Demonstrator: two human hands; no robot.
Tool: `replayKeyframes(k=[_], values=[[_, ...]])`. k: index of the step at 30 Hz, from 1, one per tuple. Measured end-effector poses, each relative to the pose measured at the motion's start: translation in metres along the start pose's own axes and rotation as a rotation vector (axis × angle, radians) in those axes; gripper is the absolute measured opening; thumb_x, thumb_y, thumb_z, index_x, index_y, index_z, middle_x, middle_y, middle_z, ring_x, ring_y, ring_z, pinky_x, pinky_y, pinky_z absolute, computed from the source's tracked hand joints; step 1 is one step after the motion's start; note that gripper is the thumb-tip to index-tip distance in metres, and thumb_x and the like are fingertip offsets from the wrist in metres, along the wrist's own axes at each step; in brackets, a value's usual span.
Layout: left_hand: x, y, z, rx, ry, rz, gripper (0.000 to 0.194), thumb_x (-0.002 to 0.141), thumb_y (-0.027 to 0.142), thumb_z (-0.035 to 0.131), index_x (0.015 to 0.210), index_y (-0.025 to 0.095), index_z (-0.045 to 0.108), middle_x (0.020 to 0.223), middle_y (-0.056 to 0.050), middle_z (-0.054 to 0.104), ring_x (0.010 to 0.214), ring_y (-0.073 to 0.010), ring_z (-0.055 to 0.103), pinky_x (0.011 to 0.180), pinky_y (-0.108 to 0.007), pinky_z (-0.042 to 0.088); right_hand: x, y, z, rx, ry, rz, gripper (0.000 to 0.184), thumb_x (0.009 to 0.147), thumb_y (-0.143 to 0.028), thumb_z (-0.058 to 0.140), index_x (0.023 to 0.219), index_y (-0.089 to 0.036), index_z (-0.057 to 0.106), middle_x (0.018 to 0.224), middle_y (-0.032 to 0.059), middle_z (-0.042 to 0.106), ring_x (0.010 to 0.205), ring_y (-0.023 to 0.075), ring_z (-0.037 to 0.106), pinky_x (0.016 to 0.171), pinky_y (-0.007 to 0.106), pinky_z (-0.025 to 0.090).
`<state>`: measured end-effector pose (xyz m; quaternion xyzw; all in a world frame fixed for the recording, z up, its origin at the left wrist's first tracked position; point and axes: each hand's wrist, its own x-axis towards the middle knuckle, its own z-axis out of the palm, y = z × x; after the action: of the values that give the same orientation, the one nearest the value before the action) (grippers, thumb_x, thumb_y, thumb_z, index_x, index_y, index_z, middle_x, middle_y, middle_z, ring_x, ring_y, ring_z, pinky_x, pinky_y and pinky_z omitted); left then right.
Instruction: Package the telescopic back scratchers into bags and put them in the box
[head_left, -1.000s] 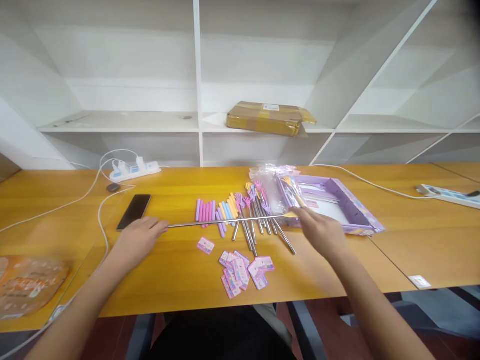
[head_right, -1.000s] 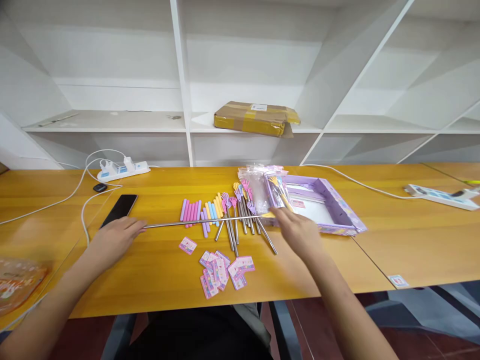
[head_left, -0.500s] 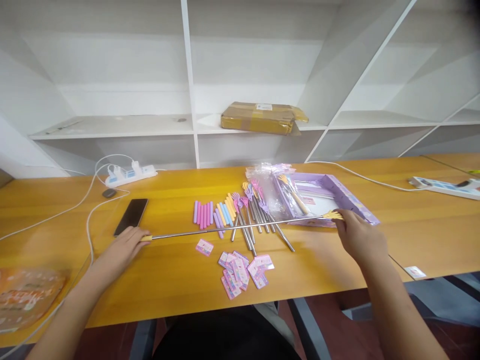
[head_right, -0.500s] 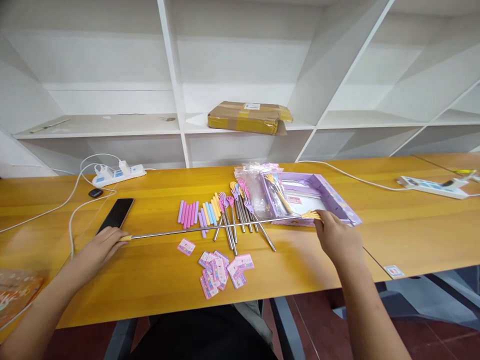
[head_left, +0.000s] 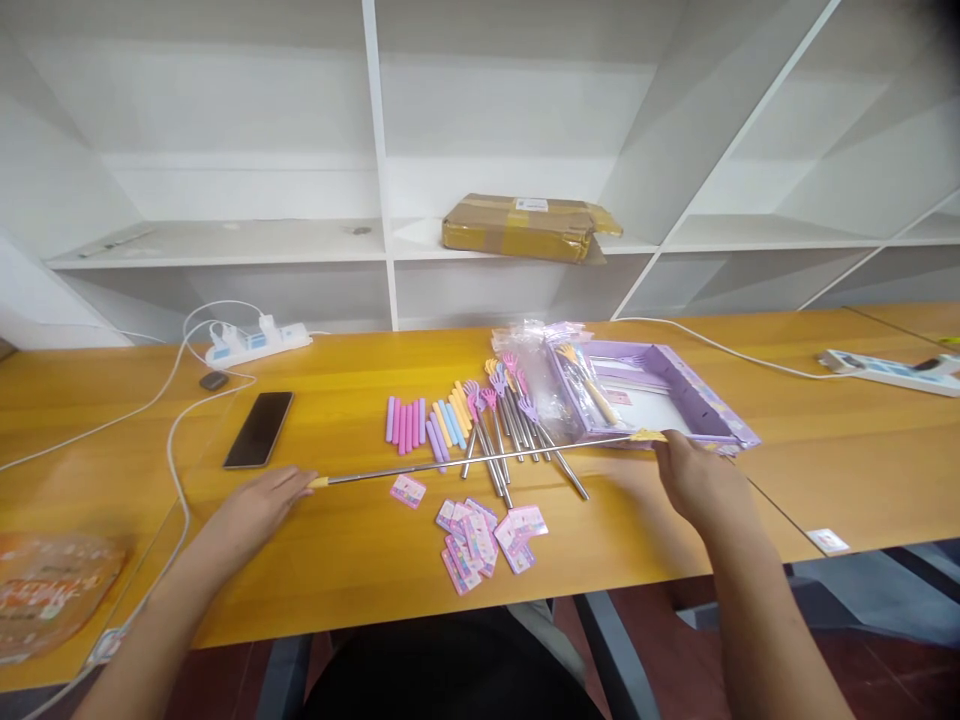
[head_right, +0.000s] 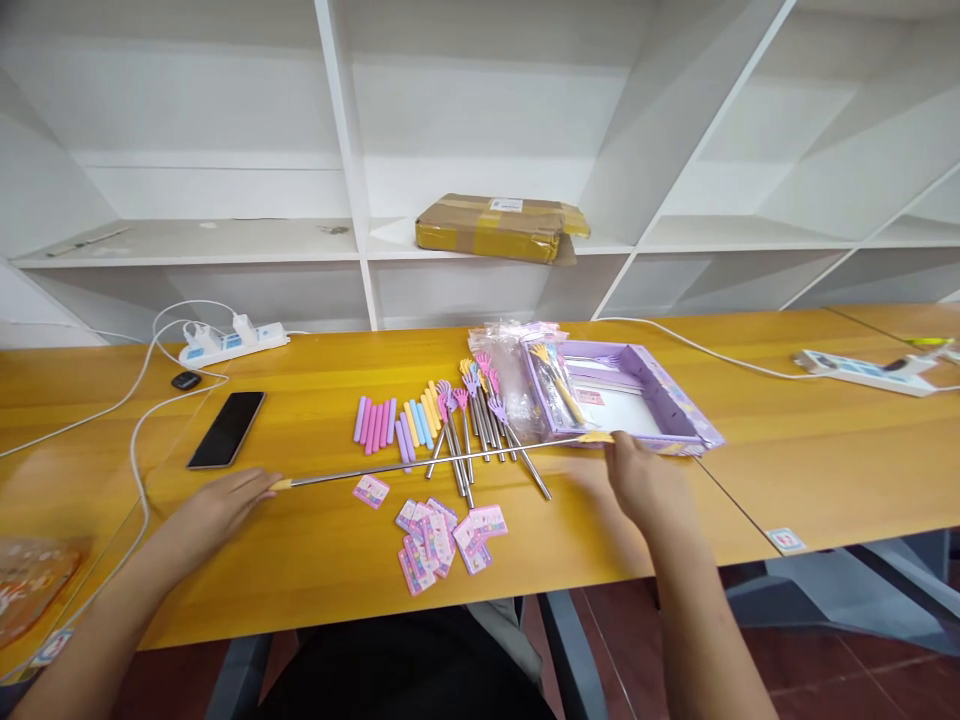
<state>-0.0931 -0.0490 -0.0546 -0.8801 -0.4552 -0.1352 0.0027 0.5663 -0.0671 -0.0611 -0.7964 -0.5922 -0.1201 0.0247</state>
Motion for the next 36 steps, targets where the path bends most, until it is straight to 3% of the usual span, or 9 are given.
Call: replayKeyframes(k=[3, 8, 11, 15, 20, 24, 30, 33, 36], values=[[0.014, 0.038, 0.014, -0.017, -0.022, 0.012, 0.037, 0.111, 0.031, 0.038, 0.123, 0.022, 0.071, 0.109, -0.01, 0.077, 0.097, -0.0252, 0.076, 0.087, -0.037, 0.061, -0.012, -0.047, 0.0, 0.022, 0.002, -0.141, 0.024, 0.107, -0.025, 0.041, 0.106, -0.014, 0.062, 0.087, 0.0138, 0.072, 0.062, 0.0204, 0.063, 0.056, 0.031, 0.03], [0.047, 0.121, 0.05, -0.159, -0.033, 0.071, 0.041, 0.109, 0.02, 0.039, 0.142, 0.025, 0.063, 0.134, -0.01, 0.074, 0.123, -0.0244, 0.072, 0.106, -0.039, 0.06, -0.057, -0.167, -0.01, 0.064, 0.039, -0.509, 0.009, 0.096, -0.011, 0.051, 0.092, -0.017, 0.055, 0.073, 0.0073, 0.064, 0.056, 0.0175, 0.057, 0.055, 0.032, 0.024], [0.054, 0.138, 0.06, -0.207, -0.048, 0.021, 0.04, 0.11, 0.023, 0.039, 0.144, 0.025, 0.061, 0.142, -0.011, 0.071, 0.129, -0.0255, 0.07, 0.11, -0.042, 0.059, -0.074, -0.202, -0.02, 0.114, 0.105, -0.572, 0.017, 0.095, -0.004, 0.05, 0.088, -0.019, 0.051, 0.069, 0.0055, 0.061, 0.052, 0.0172, 0.055, 0.055, 0.033, 0.02], [0.047, 0.128, 0.052, -0.214, -0.106, 0.027, 0.04, 0.113, 0.03, 0.037, 0.144, 0.026, 0.061, 0.14, -0.01, 0.072, 0.125, -0.0255, 0.072, 0.106, -0.041, 0.059, -0.076, -0.198, -0.03, 0.229, 0.16, -0.684, 0.017, 0.101, -0.013, 0.051, 0.085, -0.02, 0.051, 0.072, 0.0045, 0.063, 0.055, 0.0167, 0.055, 0.058, 0.034, 0.017], [0.046, 0.129, 0.034, -0.145, -0.257, -0.075, 0.034, 0.112, 0.042, 0.041, 0.117, 0.022, 0.068, 0.113, -0.011, 0.078, 0.099, -0.0274, 0.077, 0.083, -0.036, 0.058, -0.073, -0.195, -0.031, 0.275, 0.127, -0.761, 0.016, 0.098, -0.018, 0.058, 0.082, -0.019, 0.057, 0.074, 0.0026, 0.064, 0.058, 0.0152, 0.054, 0.061, 0.033, 0.018], [0.051, 0.138, 0.028, -0.104, -0.297, -0.117, 0.035, 0.113, 0.038, 0.035, 0.113, 0.022, 0.066, 0.102, -0.01, 0.079, 0.091, -0.0268, 0.077, 0.074, -0.034, 0.052, -0.07, -0.197, -0.032, 0.314, 0.127, -0.786, 0.015, 0.097, -0.017, 0.058, 0.082, -0.018, 0.057, 0.074, 0.0016, 0.064, 0.06, 0.0141, 0.053, 0.062, 0.032, 0.019], [0.057, 0.138, 0.027, 0.033, -0.306, -0.158, 0.028, 0.105, 0.034, 0.042, 0.108, 0.021, 0.067, 0.087, -0.009, 0.08, 0.077, -0.0264, 0.076, 0.063, -0.033, 0.043, -0.069, -0.192, -0.03, 0.369, 0.213, -0.879, 0.021, 0.1, -0.017, 0.053, 0.079, -0.019, 0.056, 0.071, 0.0002, 0.06, 0.058, 0.0136, 0.048, 0.063, 0.033, 0.021], [0.054, 0.118, 0.022, 0.118, -0.257, -0.169, 0.027, 0.102, 0.036, 0.045, 0.097, 0.023, 0.069, 0.084, -0.008, 0.079, 0.076, -0.0252, 0.076, 0.062, -0.031, 0.04, -0.057, -0.17, -0.022, 0.362, 0.259, -0.858, 0.021, 0.099, -0.017, 0.051, 0.079, -0.019, 0.057, 0.071, 0.0012, 0.061, 0.059, 0.014, 0.048, 0.063, 0.033, 0.023], [0.039, 0.075, 0.01, 0.239, -0.174, -0.218, 0.031, 0.098, 0.04, 0.046, 0.084, 0.023, 0.068, 0.079, -0.008, 0.078, 0.073, -0.026, 0.075, 0.059, -0.031, 0.037, -0.033, -0.116, -0.009, 0.339, 0.282, -0.744, 0.022, 0.102, -0.02, 0.046, 0.086, -0.018, 0.061, 0.074, 0.0036, 0.065, 0.06, 0.0155, 0.052, 0.063, 0.031, 0.028]])
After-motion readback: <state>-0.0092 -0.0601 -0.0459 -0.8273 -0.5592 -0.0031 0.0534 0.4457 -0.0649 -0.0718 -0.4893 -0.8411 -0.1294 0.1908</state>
